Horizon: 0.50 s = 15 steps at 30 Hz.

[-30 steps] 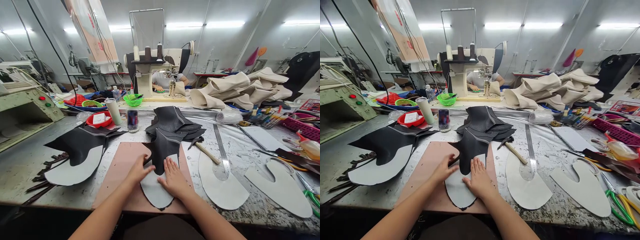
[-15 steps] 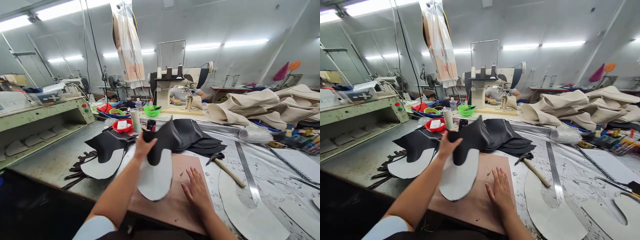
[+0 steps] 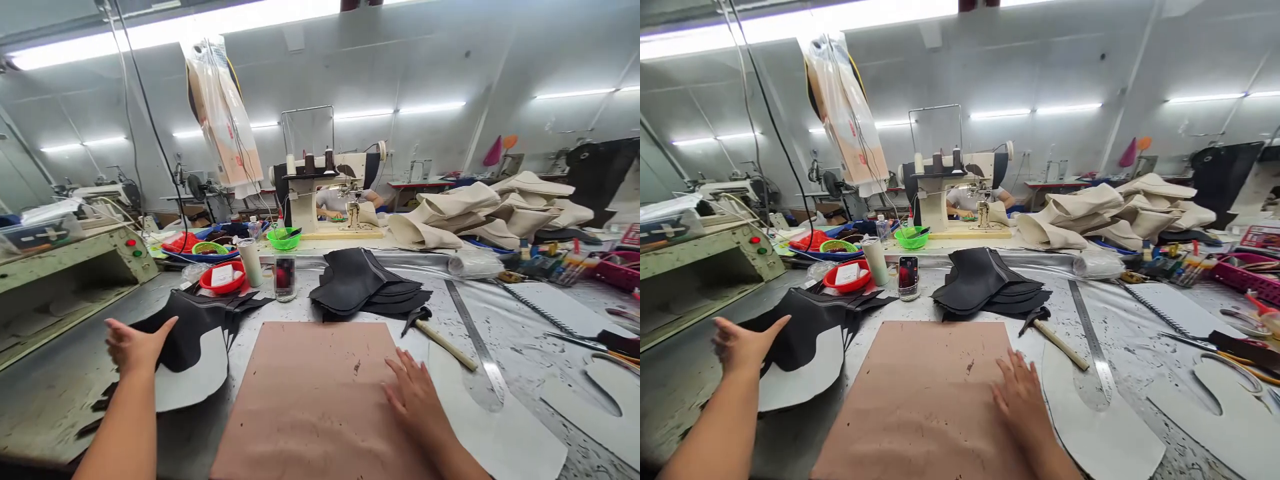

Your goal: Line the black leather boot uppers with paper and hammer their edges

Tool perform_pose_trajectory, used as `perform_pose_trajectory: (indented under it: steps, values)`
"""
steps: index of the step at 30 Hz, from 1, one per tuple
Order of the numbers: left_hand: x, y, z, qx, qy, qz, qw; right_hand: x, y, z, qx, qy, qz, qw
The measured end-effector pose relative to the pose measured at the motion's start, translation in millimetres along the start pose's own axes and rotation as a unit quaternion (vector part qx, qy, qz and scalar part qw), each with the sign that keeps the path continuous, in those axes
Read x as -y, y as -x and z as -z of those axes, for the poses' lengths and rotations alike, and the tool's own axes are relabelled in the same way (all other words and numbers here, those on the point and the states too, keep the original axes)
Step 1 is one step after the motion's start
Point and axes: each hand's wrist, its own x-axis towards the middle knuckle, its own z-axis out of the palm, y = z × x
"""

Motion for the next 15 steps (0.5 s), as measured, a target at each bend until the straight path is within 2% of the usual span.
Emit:
perform_pose_trajectory:
  steps: [2,3,4,6,8,10,12,15]
  values:
    - [-20,9,-2.5,-0.070,0.018,-0.027,0.997,-27,8,18,0.023,0.029,-0.074,0.997]
    - [-36,17,-5.8,-0.083,0.032,-0.076,0.993,-41,13,28,0.046,0.039,-0.115,0.992]
    - [-55,27,-11.2,-0.071,0.040,-0.142,0.986,-53,18,37,0.076,0.041,-0.149,0.985]
    - [-100,53,-29.0,0.027,0.044,-0.295,0.954,-71,27,52,0.144,0.024,-0.194,0.970]
    - [-145,81,-54.3,0.191,0.035,-0.456,0.869,-79,34,62,0.205,-0.007,-0.211,0.956]
    - [-184,103,-81.3,0.235,0.042,-0.504,0.830,-80,40,65,0.246,-0.035,-0.213,0.945]
    - [-214,112,-102.4,0.254,0.050,-0.532,0.806,-80,45,66,0.270,-0.059,-0.213,0.937]
    - [-248,105,-111.2,0.260,0.054,-0.554,0.789,-81,51,65,0.268,-0.076,-0.227,0.933]
